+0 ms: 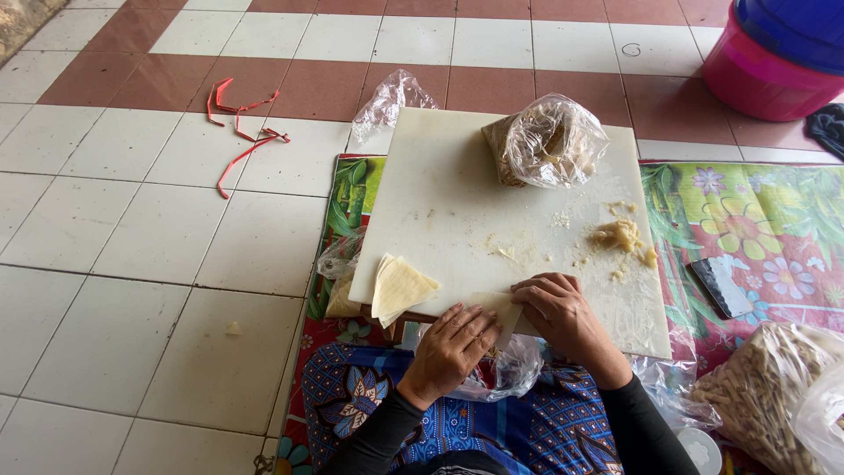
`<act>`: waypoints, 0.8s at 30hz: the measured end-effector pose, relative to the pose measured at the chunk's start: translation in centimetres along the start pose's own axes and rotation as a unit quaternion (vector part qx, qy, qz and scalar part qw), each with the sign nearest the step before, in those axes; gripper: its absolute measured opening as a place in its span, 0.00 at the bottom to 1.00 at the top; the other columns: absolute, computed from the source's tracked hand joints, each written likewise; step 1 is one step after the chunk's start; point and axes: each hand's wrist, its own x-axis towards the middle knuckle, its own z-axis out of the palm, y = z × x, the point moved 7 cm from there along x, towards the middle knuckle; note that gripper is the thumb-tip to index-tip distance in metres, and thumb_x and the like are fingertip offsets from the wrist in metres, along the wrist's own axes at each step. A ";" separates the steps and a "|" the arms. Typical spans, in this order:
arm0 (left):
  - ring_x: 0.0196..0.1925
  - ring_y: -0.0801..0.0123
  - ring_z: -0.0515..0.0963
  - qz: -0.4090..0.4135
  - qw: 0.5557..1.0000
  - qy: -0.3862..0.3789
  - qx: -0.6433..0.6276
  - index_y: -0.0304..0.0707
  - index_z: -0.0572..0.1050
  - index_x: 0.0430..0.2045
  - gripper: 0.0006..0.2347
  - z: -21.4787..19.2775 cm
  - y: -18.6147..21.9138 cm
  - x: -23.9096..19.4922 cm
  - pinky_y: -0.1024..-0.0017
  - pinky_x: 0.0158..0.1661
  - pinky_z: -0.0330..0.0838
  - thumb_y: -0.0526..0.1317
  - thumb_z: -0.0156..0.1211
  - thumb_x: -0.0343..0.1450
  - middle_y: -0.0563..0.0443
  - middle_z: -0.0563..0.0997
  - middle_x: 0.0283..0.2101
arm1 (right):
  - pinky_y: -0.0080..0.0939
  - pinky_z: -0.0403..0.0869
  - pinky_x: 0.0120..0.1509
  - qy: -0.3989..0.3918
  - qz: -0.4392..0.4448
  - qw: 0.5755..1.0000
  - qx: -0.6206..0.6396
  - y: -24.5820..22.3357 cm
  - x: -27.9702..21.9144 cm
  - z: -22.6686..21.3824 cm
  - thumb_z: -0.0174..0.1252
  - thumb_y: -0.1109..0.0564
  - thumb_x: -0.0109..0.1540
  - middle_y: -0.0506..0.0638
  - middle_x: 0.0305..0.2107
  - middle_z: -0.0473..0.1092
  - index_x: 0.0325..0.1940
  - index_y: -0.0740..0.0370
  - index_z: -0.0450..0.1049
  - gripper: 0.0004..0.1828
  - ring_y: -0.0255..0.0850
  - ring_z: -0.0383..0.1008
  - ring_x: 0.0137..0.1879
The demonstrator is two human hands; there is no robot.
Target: The person prepares food wrappers by placing a small amount of filling with a wooden spoon onto square dough sheets, then folding them into triangular shapes and pressing the edges by hand.
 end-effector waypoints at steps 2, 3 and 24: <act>0.65 0.60 0.77 -0.004 1.000 0.010 0.003 0.42 0.78 0.54 0.13 -0.1 0.0 -0.1 0.55 0.68 0.67 0.38 0.60 0.75 0.50 0.79 0.59 | 0.48 0.67 0.64 0.003 0.003 1.000 0.006 0.1 -0.1 0.1 0.62 0.58 0.58 0.46 0.43 0.78 0.42 0.56 0.79 0.08 0.44 0.76 0.54; 0.64 0.61 0.77 -0.005 1.000 0.015 0.003 0.43 0.78 0.54 0.12 -0.1 0.1 -0.1 0.55 0.68 0.68 0.38 0.60 0.75 0.51 0.79 0.58 | 0.48 0.67 0.64 0.004 0.004 1.000 0.007 0.1 -0.1 0.0 0.62 0.58 0.58 0.45 0.43 0.78 0.42 0.56 0.79 0.08 0.44 0.76 0.54; 0.39 0.65 0.86 -0.225 0.958 0.120 -0.134 0.34 0.75 0.45 0.08 -2.2 -2.1 2.0 0.69 0.39 0.81 0.36 0.61 0.75 0.46 0.85 0.39 | 0.45 0.78 0.45 -0.112 0.145 0.974 0.131 2.6 4.7 1.2 0.59 0.59 0.62 0.55 0.36 0.79 0.49 0.62 0.74 0.11 0.47 0.83 0.43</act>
